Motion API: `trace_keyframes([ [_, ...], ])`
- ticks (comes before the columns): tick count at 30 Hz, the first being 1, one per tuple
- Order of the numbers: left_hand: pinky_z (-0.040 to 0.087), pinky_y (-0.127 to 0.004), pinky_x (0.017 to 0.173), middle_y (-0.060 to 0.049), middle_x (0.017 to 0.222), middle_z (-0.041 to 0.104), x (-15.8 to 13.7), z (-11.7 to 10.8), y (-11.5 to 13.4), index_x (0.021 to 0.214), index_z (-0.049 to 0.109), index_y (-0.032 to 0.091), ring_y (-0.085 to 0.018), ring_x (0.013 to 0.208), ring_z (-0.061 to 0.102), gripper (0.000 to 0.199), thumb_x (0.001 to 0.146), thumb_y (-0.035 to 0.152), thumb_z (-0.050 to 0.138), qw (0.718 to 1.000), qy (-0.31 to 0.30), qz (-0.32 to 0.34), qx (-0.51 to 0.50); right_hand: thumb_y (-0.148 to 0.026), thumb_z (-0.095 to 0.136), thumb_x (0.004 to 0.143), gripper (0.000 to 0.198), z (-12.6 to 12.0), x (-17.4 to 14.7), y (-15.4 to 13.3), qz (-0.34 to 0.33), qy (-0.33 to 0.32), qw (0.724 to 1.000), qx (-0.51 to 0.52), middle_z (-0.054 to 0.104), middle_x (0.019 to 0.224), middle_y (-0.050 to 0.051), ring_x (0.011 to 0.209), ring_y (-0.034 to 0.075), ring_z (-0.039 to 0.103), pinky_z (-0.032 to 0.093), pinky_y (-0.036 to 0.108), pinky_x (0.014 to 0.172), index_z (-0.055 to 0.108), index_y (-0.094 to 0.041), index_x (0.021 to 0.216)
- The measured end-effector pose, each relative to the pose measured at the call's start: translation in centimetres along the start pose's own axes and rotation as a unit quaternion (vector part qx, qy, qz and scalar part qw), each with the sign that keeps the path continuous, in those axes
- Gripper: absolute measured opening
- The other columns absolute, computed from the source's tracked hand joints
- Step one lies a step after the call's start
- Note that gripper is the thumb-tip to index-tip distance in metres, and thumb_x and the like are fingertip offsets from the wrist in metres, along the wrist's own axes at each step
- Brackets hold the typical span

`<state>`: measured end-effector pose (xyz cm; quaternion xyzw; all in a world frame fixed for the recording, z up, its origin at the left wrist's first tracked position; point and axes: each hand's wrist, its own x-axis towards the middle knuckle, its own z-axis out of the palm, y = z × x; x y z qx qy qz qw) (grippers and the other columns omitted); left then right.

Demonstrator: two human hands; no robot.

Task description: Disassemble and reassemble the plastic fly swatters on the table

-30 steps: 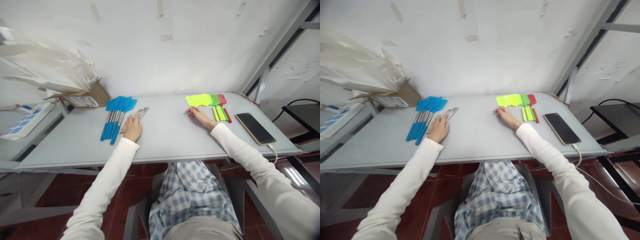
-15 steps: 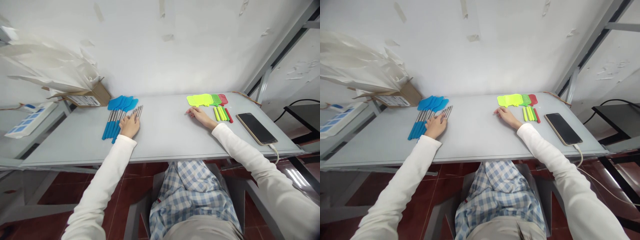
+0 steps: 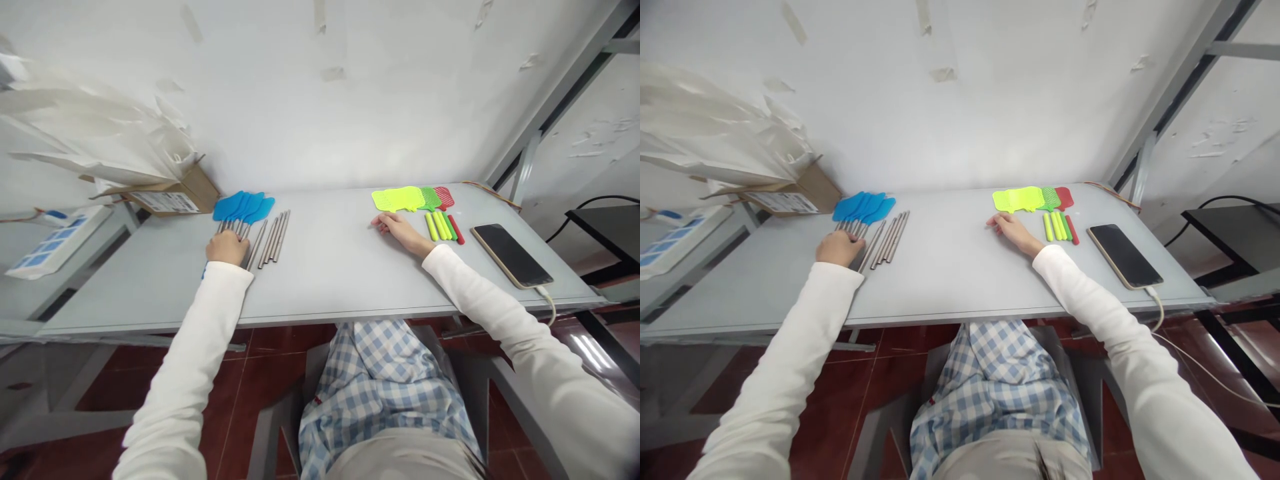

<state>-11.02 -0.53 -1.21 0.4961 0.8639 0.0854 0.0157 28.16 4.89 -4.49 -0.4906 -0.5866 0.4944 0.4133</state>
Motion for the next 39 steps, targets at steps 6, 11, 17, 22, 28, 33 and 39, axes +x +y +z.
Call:
trace_keyframes([
  [6,0.048,-0.049,0.094,-0.024,0.116,0.066,-0.9,-0.4,0.7,0.095,0.068,0.014,-0.04,0.111,0.061,0.029,0.076,0.033,0.058,1.0,0.024,-0.002,-0.016,-0.029,0.05,0.086,0.022,0.1,0.0,0.0,-0.005,-0.004,1.0,-0.008,0.068,0.094,0.006,0.079,0.014,0.055,0.047,0.03,0.078,0.068,-0.018,0.078],
  [11,0.049,-0.052,0.088,-0.021,0.104,0.069,-3.1,-1.6,2.1,0.1,0.06,0.017,-0.039,0.105,0.063,0.024,0.081,0.031,0.054,0.996,0.057,0.016,-0.066,-0.028,0.049,0.086,0.023,0.2,-0.2,-0.2,-0.006,-0.004,1.0,-0.015,0.068,0.094,0.006,0.079,0.015,0.055,0.047,0.03,0.078,0.067,-0.018,0.077],
  [17,0.051,-0.037,0.084,-0.007,0.089,0.067,-5.8,-2.7,5.6,0.099,0.053,0.02,-0.023,0.088,0.066,0.02,0.083,0.03,0.056,0.951,0.088,0.129,-0.266,-0.03,0.051,0.086,0.022,0.2,-0.4,-0.4,-0.016,-0.02,0.999,-0.028,0.068,0.095,0.006,0.081,0.015,0.055,0.046,0.031,0.079,0.068,-0.018,0.078],
  [22,0.053,-0.03,0.071,0.001,0.076,0.066,-7.9,-0.3,11.2,0.101,0.048,0.02,-0.014,0.069,0.066,0.028,0.081,0.031,0.063,0.823,-0.114,0.203,-0.518,-0.044,0.05,0.09,0.032,0.2,-0.8,-0.5,-0.048,-0.074,0.995,-0.036,0.068,0.104,0.005,0.083,0.014,0.055,0.045,0.03,0.081,0.072,-0.02,0.088],
  [28,0.052,-0.028,0.069,0.001,0.073,0.067,-9.5,3.7,16.6,0.097,0.046,0.021,-0.015,0.072,0.067,0.027,0.08,0.025,0.067,0.789,-0.173,0.226,-0.545,-0.059,0.05,0.088,0.047,0.5,-1.3,-0.9,-0.052,-0.085,0.995,0.002,0.067,0.101,0.005,0.085,0.015,0.056,0.043,0.03,0.079,0.071,-0.02,0.103],
  [33,0.05,-0.032,0.081,0.002,0.073,0.068,-11.2,4.6,17.9,0.099,0.043,0.022,-0.014,0.072,0.067,0.031,0.082,0.023,0.068,0.789,-0.217,0.279,-0.502,-0.054,0.068,0.075,0.036,0.7,-1.0,-0.8,-0.068,-0.047,0.996,0.038,0.064,0.084,0.002,0.071,0.012,0.052,0.042,0.029,0.069,0.062,-0.02,0.085],
  [39,0.049,-0.03,0.077,0.004,0.071,0.063,-12.3,4.5,18.3,0.097,0.039,0.023,-0.014,0.07,0.064,0.03,0.083,0.02,0.065,0.796,-0.215,0.318,-0.468,-0.054,0.067,0.076,0.036,1.0,-1.2,-0.5,-0.066,-0.005,0.998,0.024,0.051,0.068,-0.005,0.06,0.01,0.046,0.036,0.027,0.056,0.05,-0.022,0.081],
])
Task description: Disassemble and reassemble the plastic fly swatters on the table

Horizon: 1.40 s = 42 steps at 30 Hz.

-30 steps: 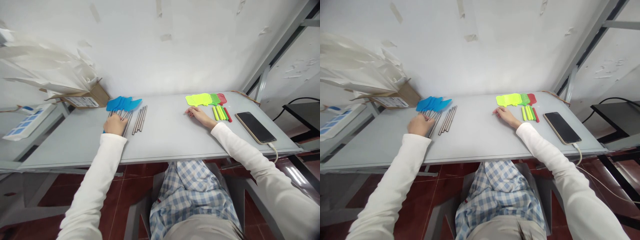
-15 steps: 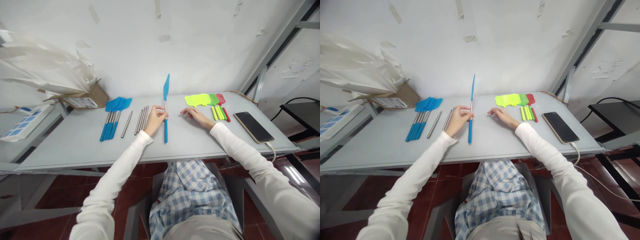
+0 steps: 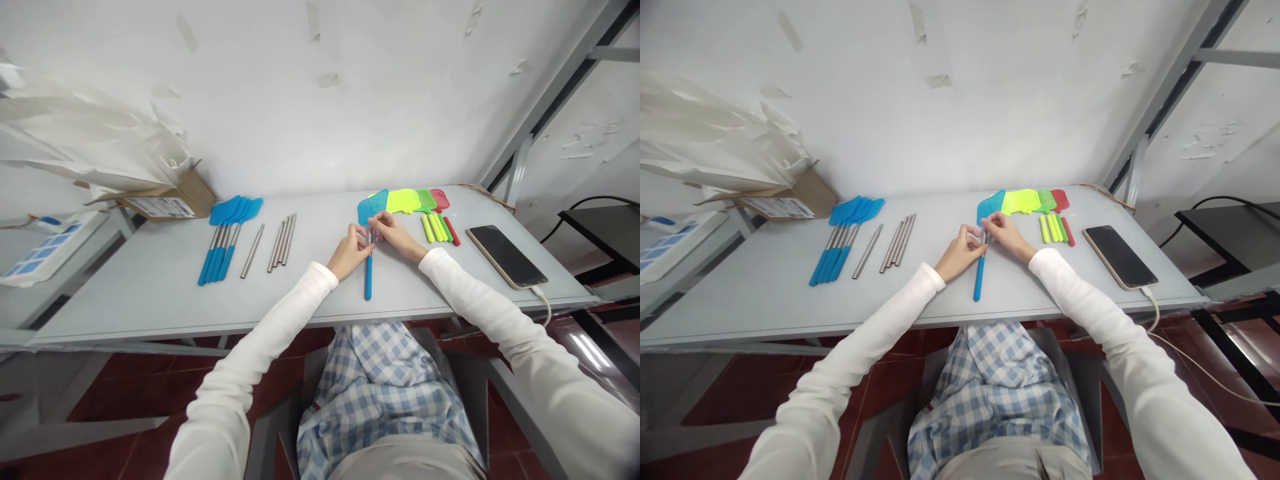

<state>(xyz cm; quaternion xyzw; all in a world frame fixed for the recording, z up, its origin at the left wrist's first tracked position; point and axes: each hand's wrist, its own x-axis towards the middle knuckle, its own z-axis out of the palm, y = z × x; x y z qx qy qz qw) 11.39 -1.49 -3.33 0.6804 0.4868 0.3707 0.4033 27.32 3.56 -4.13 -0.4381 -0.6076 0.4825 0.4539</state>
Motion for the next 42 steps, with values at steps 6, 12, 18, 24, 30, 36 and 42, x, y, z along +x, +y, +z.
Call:
trace_keyframes([
  [6,0.046,-0.025,0.067,0.003,0.079,0.058,0.2,1.2,-0.6,0.09,0.039,0.023,-0.008,0.059,0.052,0.027,0.083,0.023,0.065,0.993,0.105,0.05,0.023,-0.058,0.068,0.075,0.046,0.5,-0.2,0.5,0.008,0.003,1.0,-0.022,0.046,0.067,-0.007,0.055,0.009,0.042,0.034,0.027,0.055,0.037,-0.024,0.076],
  [12,0.049,-0.028,0.073,-0.005,0.095,0.064,0.4,0.7,-0.8,0.098,0.046,0.021,-0.012,0.072,0.06,0.017,0.091,0.032,0.057,0.984,0.038,0.144,0.094,-0.064,0.057,0.081,0.043,0.6,0.0,0.4,-0.024,0.024,0.998,-0.054,0.051,0.068,-0.003,0.064,0.012,0.048,0.04,0.03,0.063,0.046,-0.022,0.074],
  [18,0.04,-0.046,0.102,-0.018,0.117,0.065,1.9,-6.0,-2.2,0.116,0.057,0.015,-0.029,0.115,0.058,0.029,0.095,0.025,0.04,0.891,0.137,0.065,0.429,-0.062,0.052,0.087,0.04,0.0,0.0,0.0,0.014,0.056,0.998,-0.031,0.05,0.064,-0.003,0.055,0.011,0.047,0.04,0.028,0.056,0.047,-0.023,0.077],
  [24,0.03,-0.053,0.112,-0.018,0.158,0.035,2.0,-11.8,-6.0,0.138,0.05,0.011,-0.034,0.143,0.034,0.049,0.093,0.022,0.035,0.842,0.133,-0.062,0.519,-0.058,0.055,0.086,0.038,0.0,0.2,0.3,0.012,0.053,0.998,-0.044,0.05,0.064,-0.003,0.056,0.011,0.047,0.04,0.026,0.055,0.049,-0.022,0.077],
  [30,0.034,-0.05,0.108,-0.018,0.15,0.047,1.4,-13.0,-7.0,0.141,0.048,0.011,-0.032,0.134,0.047,0.052,0.095,0.023,0.028,0.835,0.131,-0.082,0.527,-0.06,0.056,0.084,0.04,0.0,0.2,0.5,-0.003,0.042,0.998,-0.052,0.049,0.064,-0.004,0.056,0.011,0.046,0.039,0.027,0.056,0.048,-0.022,0.076],
  [36,0.038,-0.051,0.1,-0.024,0.142,0.051,0.0,-14.0,-7.4,0.134,0.053,0.009,-0.037,0.123,0.053,0.047,0.094,0.021,0.03,0.812,0.177,-0.118,0.544,-0.058,0.057,0.085,0.039,0.0,0.2,0.4,-0.004,0.044,0.998,-0.051,0.05,0.063,-0.003,0.054,0.011,0.045,0.038,0.028,0.055,0.05,-0.022,0.075],
  [42,0.037,-0.052,0.102,-0.026,0.137,0.051,-0.8,-14.9,-6.5,0.122,0.056,0.009,-0.039,0.124,0.049,0.038,0.091,0.029,0.043,0.802,0.246,-0.142,0.525,-0.068,0.058,0.082,0.046,0.1,0.1,0.3,0.038,0.038,0.999,-0.01,0.045,0.056,-0.004,0.047,0.012,0.044,0.035,0.028,0.047,0.05,-0.024,0.076],
])
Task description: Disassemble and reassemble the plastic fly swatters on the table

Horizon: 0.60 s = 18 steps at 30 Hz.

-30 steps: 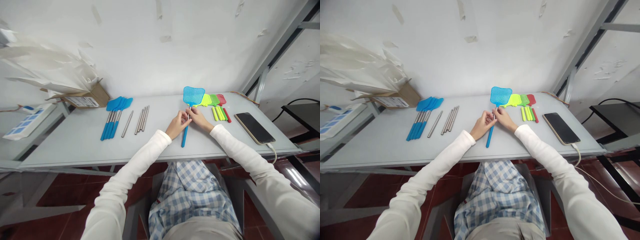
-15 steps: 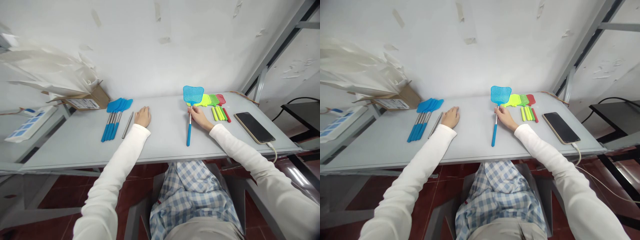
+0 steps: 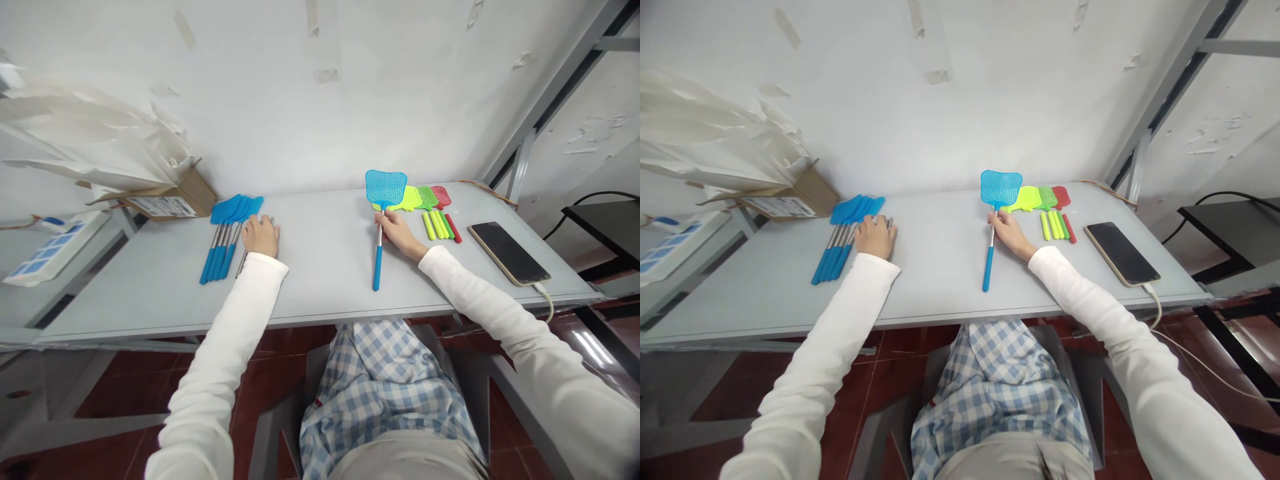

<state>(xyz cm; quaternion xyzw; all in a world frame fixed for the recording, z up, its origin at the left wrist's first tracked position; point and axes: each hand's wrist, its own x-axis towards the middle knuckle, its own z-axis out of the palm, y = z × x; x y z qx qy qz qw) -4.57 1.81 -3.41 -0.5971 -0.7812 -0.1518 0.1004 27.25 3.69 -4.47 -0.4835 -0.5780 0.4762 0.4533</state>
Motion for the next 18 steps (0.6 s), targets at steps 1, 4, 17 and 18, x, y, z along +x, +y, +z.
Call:
trace_keyframes([
  [1,0.036,-0.052,0.103,-0.026,0.137,0.05,-0.1,-0.4,0.4,0.122,0.055,0.009,-0.039,0.124,0.049,0.039,0.092,0.029,0.042,1.0,0.009,-0.002,-0.009,-0.07,0.059,0.081,0.047,0.0,0.0,0.0,0.004,0.002,1.0,0.008,0.045,0.054,-0.005,0.045,0.011,0.043,0.035,0.028,0.045,0.05,-0.024,0.076],
  [4,0.036,-0.05,0.105,-0.025,0.135,0.05,-1.2,-1.9,2.9,0.123,0.054,0.008,-0.037,0.124,0.05,0.04,0.096,0.031,0.037,0.998,0.012,0.022,-0.061,-0.074,0.06,0.078,0.05,0.1,0.1,-0.2,0.001,0.016,0.999,0.032,0.048,0.05,-0.005,0.043,0.012,0.046,0.038,0.028,0.045,0.051,-0.024,0.078],
  [17,0.048,-0.036,0.087,-0.017,0.125,0.057,-4.4,-2.1,17.1,0.128,0.047,0.014,-0.026,0.109,0.064,0.032,0.098,0.016,0.037,0.943,-0.125,0.238,-0.196,-0.068,0.063,0.078,0.049,0.4,-0.8,-1.9,-0.034,0.026,0.993,0.114,0.07,0.095,0.006,0.089,0.016,0.066,0.053,0.029,0.079,0.065,-0.021,0.094],
  [18,0.048,-0.035,0.086,-0.017,0.123,0.058,-4.1,-1.9,17.4,0.127,0.048,0.014,-0.026,0.108,0.064,0.033,0.097,0.013,0.034,0.945,-0.111,0.242,-0.19,-0.067,0.062,0.079,0.049,0.4,-0.8,-1.9,-0.043,0.029,0.994,0.1,0.07,0.103,0.006,0.094,0.016,0.064,0.052,0.029,0.08,0.067,-0.022,0.096],
])
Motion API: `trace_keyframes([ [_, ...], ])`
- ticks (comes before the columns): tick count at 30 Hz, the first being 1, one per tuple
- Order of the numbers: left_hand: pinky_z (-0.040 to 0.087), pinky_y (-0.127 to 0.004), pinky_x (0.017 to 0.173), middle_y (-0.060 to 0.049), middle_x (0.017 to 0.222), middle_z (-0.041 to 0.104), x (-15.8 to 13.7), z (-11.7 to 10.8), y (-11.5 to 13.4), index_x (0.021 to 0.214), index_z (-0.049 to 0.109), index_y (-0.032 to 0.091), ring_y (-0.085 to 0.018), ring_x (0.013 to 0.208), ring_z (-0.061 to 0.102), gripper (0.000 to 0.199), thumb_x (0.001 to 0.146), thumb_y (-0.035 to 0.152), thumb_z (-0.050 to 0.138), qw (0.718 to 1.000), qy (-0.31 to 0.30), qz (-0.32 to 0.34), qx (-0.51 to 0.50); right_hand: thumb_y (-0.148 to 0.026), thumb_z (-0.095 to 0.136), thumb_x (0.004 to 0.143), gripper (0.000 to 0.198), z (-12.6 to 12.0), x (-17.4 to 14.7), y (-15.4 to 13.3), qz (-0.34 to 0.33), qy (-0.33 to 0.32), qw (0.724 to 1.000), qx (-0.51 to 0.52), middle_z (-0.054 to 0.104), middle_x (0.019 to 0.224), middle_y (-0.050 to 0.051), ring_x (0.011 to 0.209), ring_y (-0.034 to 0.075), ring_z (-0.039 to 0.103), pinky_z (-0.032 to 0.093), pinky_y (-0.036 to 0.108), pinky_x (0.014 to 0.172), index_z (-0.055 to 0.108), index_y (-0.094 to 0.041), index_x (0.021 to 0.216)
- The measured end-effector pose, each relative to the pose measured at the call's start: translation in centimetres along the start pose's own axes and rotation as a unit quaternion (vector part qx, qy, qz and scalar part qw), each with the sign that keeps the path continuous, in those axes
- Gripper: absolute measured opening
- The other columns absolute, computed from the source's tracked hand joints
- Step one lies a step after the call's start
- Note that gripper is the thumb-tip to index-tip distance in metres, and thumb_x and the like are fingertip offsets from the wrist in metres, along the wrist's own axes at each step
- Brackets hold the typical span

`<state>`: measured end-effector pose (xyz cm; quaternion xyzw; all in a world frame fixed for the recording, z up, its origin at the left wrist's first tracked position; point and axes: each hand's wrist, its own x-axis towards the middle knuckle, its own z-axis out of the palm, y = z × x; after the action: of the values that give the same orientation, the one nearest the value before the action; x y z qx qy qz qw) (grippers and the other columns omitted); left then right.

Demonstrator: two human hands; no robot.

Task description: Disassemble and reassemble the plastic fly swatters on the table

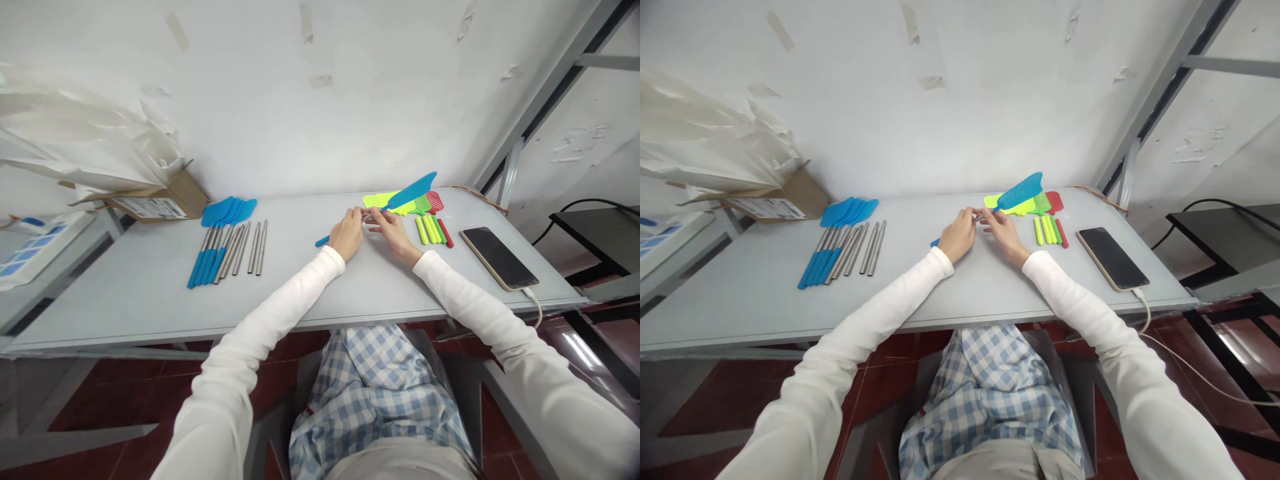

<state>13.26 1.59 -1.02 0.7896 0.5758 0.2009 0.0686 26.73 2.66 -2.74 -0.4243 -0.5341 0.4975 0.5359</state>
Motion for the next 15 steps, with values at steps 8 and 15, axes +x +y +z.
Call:
trace_keyframes([
  [8,0.047,-0.033,0.08,-0.016,0.124,0.054,1.1,2.1,-1.9,0.127,0.053,0.017,-0.023,0.099,0.066,0.047,0.089,0.0,0.031,0.994,0.045,0.014,0.101,-0.071,0.054,0.081,0.051,-0.4,0.8,0.8,0.077,0.078,0.993,0.053,0.069,0.099,0.007,0.084,0.018,0.063,0.052,0.028,0.068,0.06,-0.023,0.097],
  [15,0.046,-0.031,0.077,-0.015,0.119,0.059,1.0,2.3,-1.5,0.12,0.055,0.015,-0.024,0.099,0.065,0.036,0.101,0.041,0.038,0.995,0.074,0.056,0.037,-0.065,0.059,0.079,0.048,-0.5,0.8,0.9,0.052,0.059,0.994,0.08,0.069,0.103,0.005,0.081,0.014,0.062,0.05,0.026,0.066,0.062,-0.024,0.104],
])
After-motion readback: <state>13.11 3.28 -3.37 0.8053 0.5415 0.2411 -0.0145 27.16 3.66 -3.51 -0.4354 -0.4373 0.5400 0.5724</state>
